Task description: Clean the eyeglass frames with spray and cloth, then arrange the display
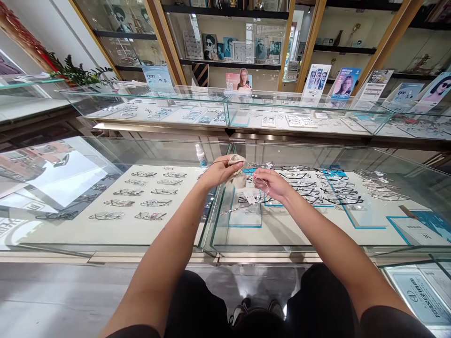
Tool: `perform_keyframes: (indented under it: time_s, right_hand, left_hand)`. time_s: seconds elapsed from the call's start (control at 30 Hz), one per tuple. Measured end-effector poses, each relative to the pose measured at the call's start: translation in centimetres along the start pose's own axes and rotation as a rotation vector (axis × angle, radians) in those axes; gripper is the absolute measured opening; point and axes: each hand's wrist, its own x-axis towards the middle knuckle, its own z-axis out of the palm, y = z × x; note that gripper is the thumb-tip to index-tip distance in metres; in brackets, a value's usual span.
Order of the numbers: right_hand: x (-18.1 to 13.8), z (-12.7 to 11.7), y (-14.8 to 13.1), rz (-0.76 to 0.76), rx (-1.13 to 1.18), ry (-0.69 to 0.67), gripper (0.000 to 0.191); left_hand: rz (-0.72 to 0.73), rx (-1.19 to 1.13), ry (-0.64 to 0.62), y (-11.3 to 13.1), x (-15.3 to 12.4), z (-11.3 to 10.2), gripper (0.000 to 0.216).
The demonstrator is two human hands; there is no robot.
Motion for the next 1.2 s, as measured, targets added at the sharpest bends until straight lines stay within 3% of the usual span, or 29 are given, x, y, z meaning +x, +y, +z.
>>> perform_keyframes:
  time_s: [0.2, 0.37, 0.57, 0.63, 0.73, 0.8, 0.83, 0.9, 1.03, 1.1, 1.2]
  right_hand:
    - [-0.4, -1.1, -1.4, -0.070, 0.108, 0.127, 0.039]
    - [-0.3, -2.1, -2.4, -0.132, 0.162, 0.207, 0.039]
    - [0.0, -3.1, -3.0, -0.224, 0.177, 0.329, 0.037]
    - [0.1, -3.3, -3.1, -0.245, 0.183, 0.388, 0.038]
    - [0.2, -3.2, -3.0, -0.283, 0.189, 0.461, 0.035]
    - [0.3, -3.0, -2.8, -0.301, 0.194, 0.506, 0.034]
    - [0.3, -2.9, -2.7, -0.305, 0.193, 0.525, 0.035]
    - [0.3, -2.4, -2.4, -0.308, 0.178, 0.549, 0.037]
    - [0.1, -1.5, -1.9, -0.309, 0.128, 0.574, 0.035]
    - [0.1, -1.1, -1.7, -0.301, 0.125, 0.577, 0.033]
    - [0.0, -0.7, -1.7, -0.286, 0.130, 0.566, 0.031]
  left_hand:
    - [-0.070, 0.134, -0.022, 0.2, -0.1, -2.4, 0.060]
    - [-0.190, 0.340, 0.007, -0.8, -0.1, -2.8, 0.062]
    - [-0.247, 0.668, -0.029, -2.0, 0.3, -2.5, 0.048]
    - [-0.151, 0.712, 0.077, -1.8, 0.4, -2.1, 0.039]
    - [0.098, 0.703, 0.412, -0.9, -0.1, -0.7, 0.027]
    - [0.242, 0.654, 0.551, -0.1, -1.0, 0.7, 0.026]
    - [0.308, 0.634, 0.546, 0.3, -1.5, 1.5, 0.027]
    - [0.412, 0.619, 0.414, 0.8, -2.5, 3.2, 0.029]
    - [0.434, 0.642, 0.126, 1.2, -3.4, 5.6, 0.029]
    - [0.427, 0.662, 0.090, 1.1, -3.3, 5.9, 0.032]
    - [0.444, 0.696, 0.154, 0.8, -3.0, 5.6, 0.033]
